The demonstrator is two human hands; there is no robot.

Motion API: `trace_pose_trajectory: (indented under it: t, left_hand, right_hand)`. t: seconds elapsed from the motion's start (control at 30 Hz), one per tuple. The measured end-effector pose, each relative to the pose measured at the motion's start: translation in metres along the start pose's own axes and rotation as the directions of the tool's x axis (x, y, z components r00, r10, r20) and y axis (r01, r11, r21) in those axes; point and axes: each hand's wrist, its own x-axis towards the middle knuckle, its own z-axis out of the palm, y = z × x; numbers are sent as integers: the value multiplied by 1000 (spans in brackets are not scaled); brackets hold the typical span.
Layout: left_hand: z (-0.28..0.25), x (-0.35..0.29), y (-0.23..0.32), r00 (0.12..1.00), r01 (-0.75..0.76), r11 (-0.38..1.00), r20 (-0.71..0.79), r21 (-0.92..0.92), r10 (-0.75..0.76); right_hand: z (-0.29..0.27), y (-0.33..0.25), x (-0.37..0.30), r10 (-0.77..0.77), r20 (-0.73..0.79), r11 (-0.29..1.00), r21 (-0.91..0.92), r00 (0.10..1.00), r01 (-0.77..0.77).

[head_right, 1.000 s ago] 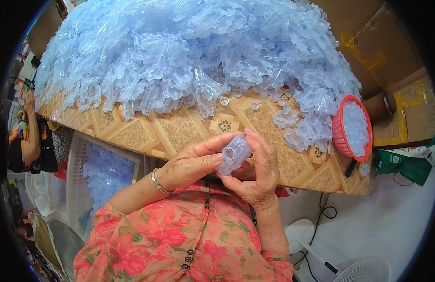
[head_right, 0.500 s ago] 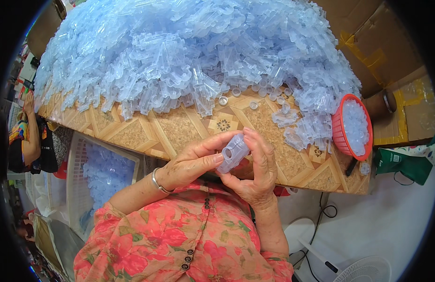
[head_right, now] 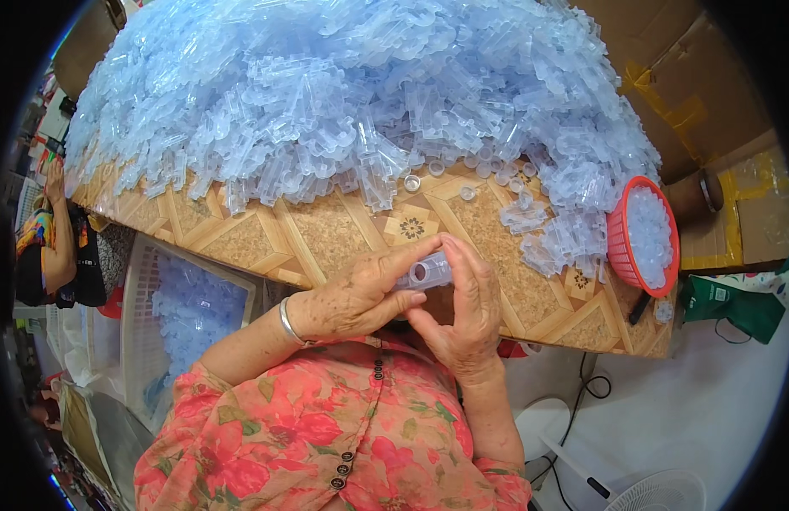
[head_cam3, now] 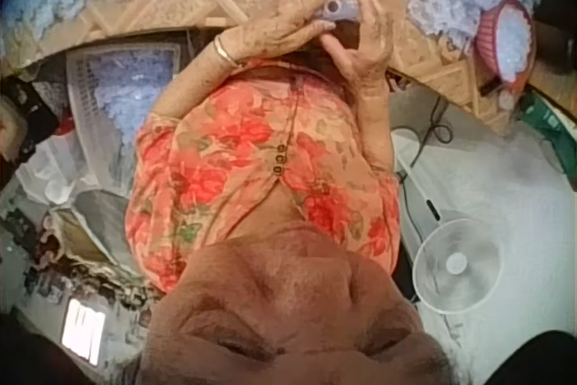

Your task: The person repeatedly picks up small translucent plastic components from a large pile on a wooden table. They manipulate the parts by hand, snapping them together into small assemblies, and then place the finished units into a red basket to the right. The process is repetitive and involves handling individual items one at a time.

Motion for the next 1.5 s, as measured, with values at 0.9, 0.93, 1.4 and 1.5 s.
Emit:
trace_pose_trajectory:
  t: [0.9,0.93,1.4,1.5]
  left_hand:
    - [26,13,-45,900,-226,909,-282,349,332]
    - [25,12,-44,906,-225,912,-271,343,325]
    - [13,10,-34,922,-220,899,-221,377,319]
    - [13,12,-36,911,-247,896,-226,369,344]
  right_hand:
    - [-29,22,25,168,388,969,106,906,-225]
    - [-33,29,30,195,472,956,105,860,-275]
    - [-4,78,73,100,376,937,-348,921,40]
    - [-6,82,66,71,354,944,-325,933,51]
